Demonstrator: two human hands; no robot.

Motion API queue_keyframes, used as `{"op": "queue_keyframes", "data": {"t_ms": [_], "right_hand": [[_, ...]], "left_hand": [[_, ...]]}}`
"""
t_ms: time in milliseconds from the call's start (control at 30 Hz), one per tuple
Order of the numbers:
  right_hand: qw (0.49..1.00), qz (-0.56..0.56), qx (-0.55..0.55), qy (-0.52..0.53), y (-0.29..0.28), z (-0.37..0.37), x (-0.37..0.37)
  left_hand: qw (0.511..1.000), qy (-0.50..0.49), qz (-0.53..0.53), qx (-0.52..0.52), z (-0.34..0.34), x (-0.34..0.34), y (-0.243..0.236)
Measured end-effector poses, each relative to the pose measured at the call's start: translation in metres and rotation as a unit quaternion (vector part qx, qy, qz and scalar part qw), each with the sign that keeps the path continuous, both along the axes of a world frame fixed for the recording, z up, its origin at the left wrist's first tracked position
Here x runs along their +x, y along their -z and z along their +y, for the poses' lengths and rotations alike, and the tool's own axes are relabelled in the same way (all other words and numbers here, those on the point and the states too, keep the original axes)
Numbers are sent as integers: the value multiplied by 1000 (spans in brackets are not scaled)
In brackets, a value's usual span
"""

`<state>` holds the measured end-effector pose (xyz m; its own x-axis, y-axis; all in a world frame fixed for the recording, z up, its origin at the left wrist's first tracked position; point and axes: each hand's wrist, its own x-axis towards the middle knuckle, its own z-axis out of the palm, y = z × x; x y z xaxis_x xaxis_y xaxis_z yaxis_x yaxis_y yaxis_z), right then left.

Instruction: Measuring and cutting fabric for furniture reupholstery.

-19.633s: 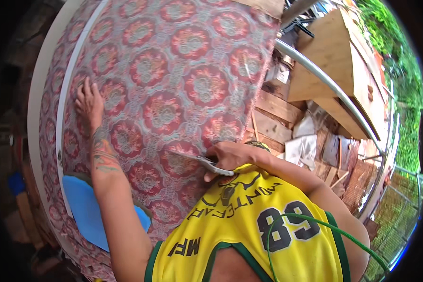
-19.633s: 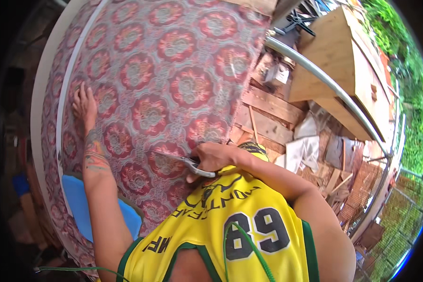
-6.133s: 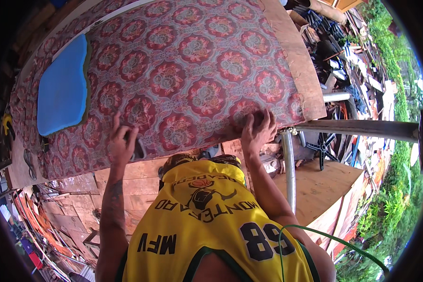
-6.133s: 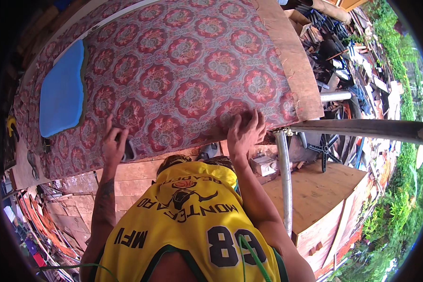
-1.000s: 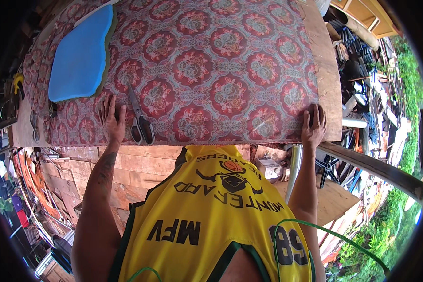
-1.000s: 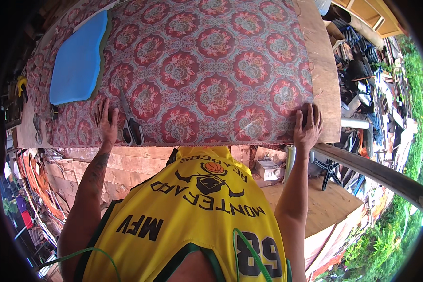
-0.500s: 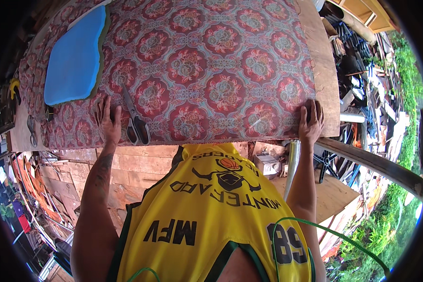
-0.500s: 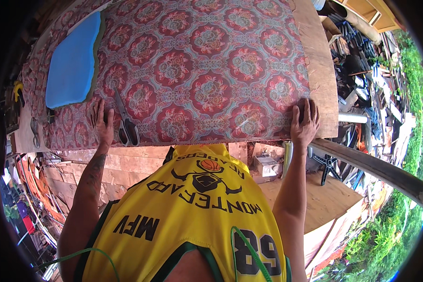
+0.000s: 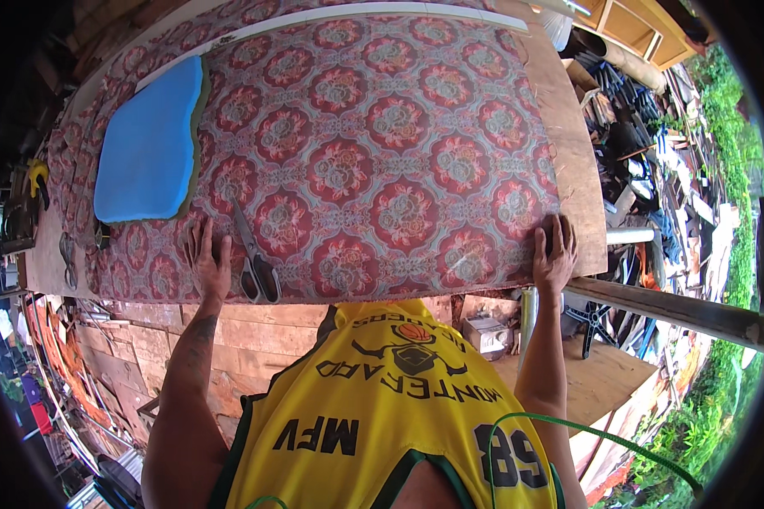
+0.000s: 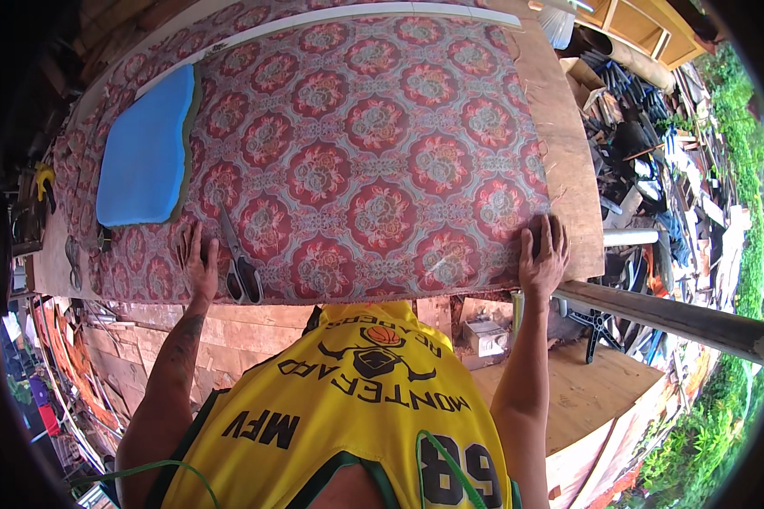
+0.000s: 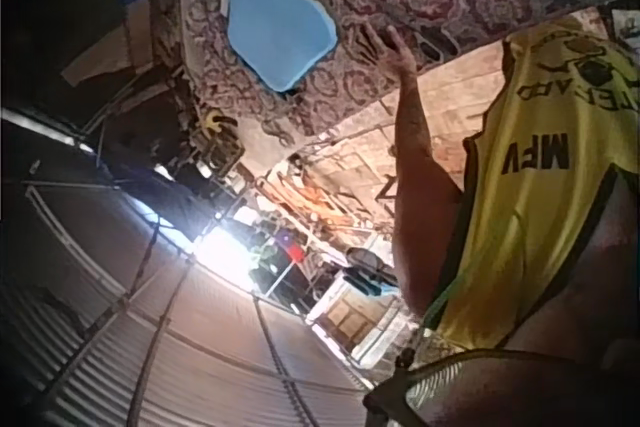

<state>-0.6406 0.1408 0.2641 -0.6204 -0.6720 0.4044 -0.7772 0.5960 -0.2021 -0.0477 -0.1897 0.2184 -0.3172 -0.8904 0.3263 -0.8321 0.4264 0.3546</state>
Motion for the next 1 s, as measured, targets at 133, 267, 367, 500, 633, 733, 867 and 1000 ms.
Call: {"op": "queue_keyframes", "data": {"t_ms": [133, 267, 367, 500, 633, 733, 867, 1000], "right_hand": [[1000, 4, -8, 1, -1, 0, 0], [1000, 14, -5, 0, 0, -2, -1], [1000, 17, -4, -2, -2, -1, 0], [1000, 20, -1, -2, -2, 0, 0], [1000, 15, 16, 9, -2, 1, 2], [1000, 14, -1, -1, -4, -2, 0], [1000, 14, 4, -1, -4, -3, 0], [1000, 11, -8, -8, -2, -2, -1]], "left_hand": [[1000, 4, -8, -12, 0, -1, -3], [1000, -7, -3, 6, 0, -4, -5], [1000, -3, -11, 18, 2, -5, -10], [1000, 5, -5, 26, 2, -2, -6], [999, -6, -24, 37, 4, -2, -6], [1000, 4, -1, -11, -1, -2, -3], [1000, 8, 5, -11, -4, 1, 3], [1000, 9, -20, 15, -2, -1, -4]]}}
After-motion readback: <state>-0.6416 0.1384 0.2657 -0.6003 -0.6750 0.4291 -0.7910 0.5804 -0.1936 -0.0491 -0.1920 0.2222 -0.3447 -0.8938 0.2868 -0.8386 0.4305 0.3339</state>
